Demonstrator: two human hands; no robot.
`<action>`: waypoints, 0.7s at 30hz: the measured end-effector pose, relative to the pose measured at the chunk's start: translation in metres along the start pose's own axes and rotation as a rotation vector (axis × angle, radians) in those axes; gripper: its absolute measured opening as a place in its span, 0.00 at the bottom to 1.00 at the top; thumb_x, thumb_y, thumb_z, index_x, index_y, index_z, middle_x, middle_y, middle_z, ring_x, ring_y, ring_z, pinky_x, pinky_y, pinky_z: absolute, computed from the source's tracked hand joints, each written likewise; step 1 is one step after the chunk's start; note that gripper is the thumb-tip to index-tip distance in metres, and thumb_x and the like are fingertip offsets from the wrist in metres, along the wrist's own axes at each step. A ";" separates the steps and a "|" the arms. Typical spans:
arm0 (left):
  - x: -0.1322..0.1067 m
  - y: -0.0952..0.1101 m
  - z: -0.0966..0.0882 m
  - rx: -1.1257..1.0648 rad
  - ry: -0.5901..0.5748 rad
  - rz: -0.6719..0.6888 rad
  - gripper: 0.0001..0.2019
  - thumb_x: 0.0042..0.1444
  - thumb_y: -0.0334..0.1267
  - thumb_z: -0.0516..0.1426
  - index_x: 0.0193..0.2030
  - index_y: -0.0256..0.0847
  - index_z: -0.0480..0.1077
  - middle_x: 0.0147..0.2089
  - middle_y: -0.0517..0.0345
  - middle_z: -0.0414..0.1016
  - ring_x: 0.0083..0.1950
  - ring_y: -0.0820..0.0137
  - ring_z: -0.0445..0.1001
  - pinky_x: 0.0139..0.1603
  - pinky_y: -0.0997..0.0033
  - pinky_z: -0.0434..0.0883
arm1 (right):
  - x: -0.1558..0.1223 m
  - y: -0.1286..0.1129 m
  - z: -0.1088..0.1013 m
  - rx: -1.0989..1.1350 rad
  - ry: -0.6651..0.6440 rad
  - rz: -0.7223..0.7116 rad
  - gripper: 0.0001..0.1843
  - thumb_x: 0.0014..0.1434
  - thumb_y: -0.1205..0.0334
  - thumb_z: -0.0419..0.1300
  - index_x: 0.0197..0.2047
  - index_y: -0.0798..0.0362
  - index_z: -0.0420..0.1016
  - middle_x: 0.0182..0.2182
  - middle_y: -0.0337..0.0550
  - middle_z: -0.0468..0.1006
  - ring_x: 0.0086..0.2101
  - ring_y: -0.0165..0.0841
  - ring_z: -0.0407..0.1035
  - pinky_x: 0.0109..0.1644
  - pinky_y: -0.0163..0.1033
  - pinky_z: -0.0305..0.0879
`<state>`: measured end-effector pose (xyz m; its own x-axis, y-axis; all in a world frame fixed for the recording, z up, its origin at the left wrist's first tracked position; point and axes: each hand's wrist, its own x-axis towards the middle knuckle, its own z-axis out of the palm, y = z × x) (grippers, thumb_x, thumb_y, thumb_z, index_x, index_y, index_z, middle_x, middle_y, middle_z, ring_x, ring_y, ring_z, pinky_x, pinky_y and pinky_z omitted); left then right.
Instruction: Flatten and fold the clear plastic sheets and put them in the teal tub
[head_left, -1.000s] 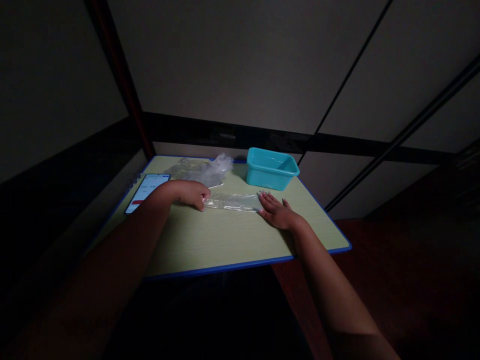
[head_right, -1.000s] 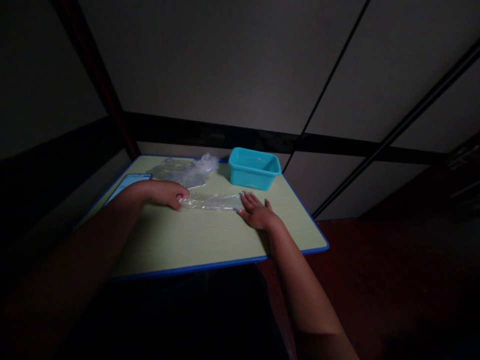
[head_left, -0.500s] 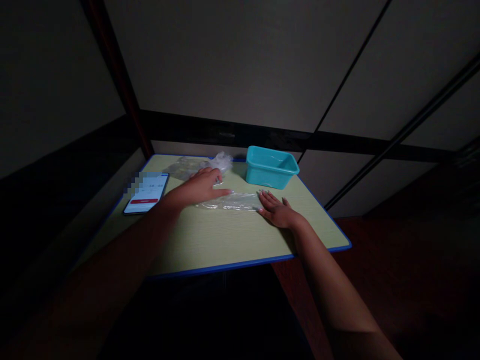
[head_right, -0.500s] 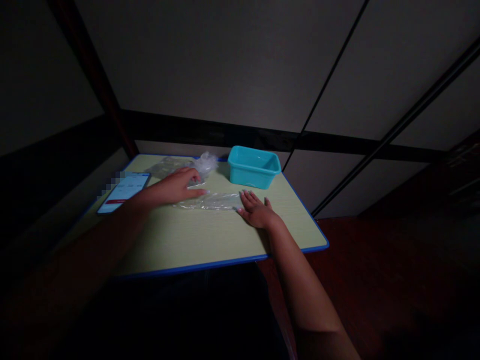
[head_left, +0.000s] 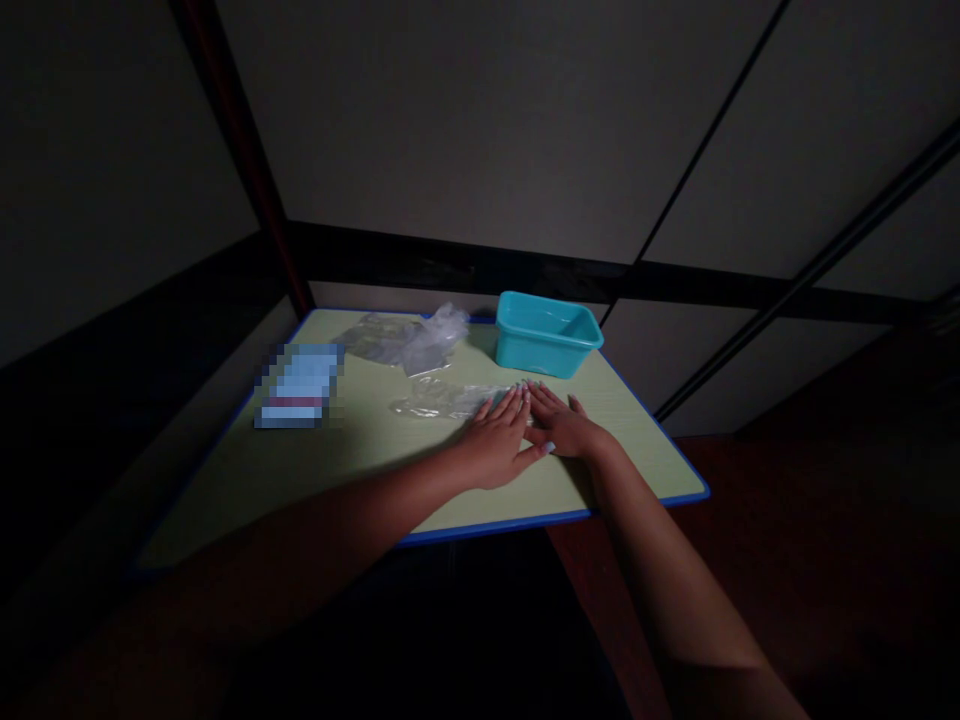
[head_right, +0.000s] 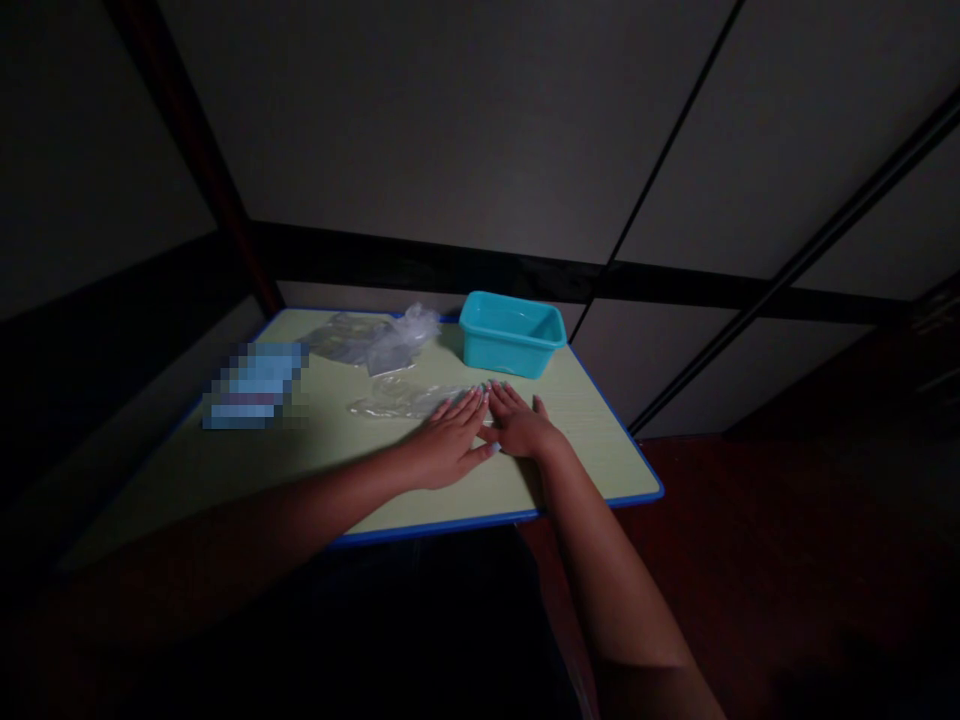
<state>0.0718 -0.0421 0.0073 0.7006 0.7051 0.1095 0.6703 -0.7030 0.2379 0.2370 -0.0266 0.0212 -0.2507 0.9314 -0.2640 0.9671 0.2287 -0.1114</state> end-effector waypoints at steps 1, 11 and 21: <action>0.000 -0.001 0.000 0.007 0.003 -0.011 0.38 0.62 0.58 0.33 0.68 0.28 0.41 0.70 0.40 0.36 0.71 0.59 0.34 0.66 0.55 0.42 | 0.000 0.000 0.000 0.000 0.000 -0.001 0.39 0.61 0.45 0.45 0.68 0.46 0.30 0.67 0.41 0.31 0.65 0.40 0.28 0.62 0.65 0.33; 0.002 -0.006 0.007 0.013 0.017 -0.092 0.39 0.61 0.59 0.31 0.67 0.27 0.45 0.69 0.38 0.43 0.70 0.57 0.41 0.66 0.56 0.45 | 0.000 -0.001 0.001 -0.027 0.009 -0.003 0.40 0.61 0.44 0.43 0.69 0.48 0.28 0.67 0.41 0.31 0.65 0.40 0.28 0.61 0.65 0.34; -0.005 -0.001 0.008 0.004 0.030 -0.185 0.42 0.59 0.62 0.33 0.67 0.27 0.46 0.69 0.38 0.44 0.70 0.54 0.40 0.66 0.55 0.45 | 0.002 0.001 0.002 -0.005 0.010 -0.004 0.41 0.60 0.39 0.41 0.68 0.47 0.27 0.68 0.41 0.31 0.65 0.41 0.27 0.61 0.65 0.32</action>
<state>0.0692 -0.0460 -0.0017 0.5580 0.8246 0.0933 0.7879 -0.5617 0.2524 0.2378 -0.0253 0.0184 -0.2545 0.9332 -0.2537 0.9662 0.2341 -0.1081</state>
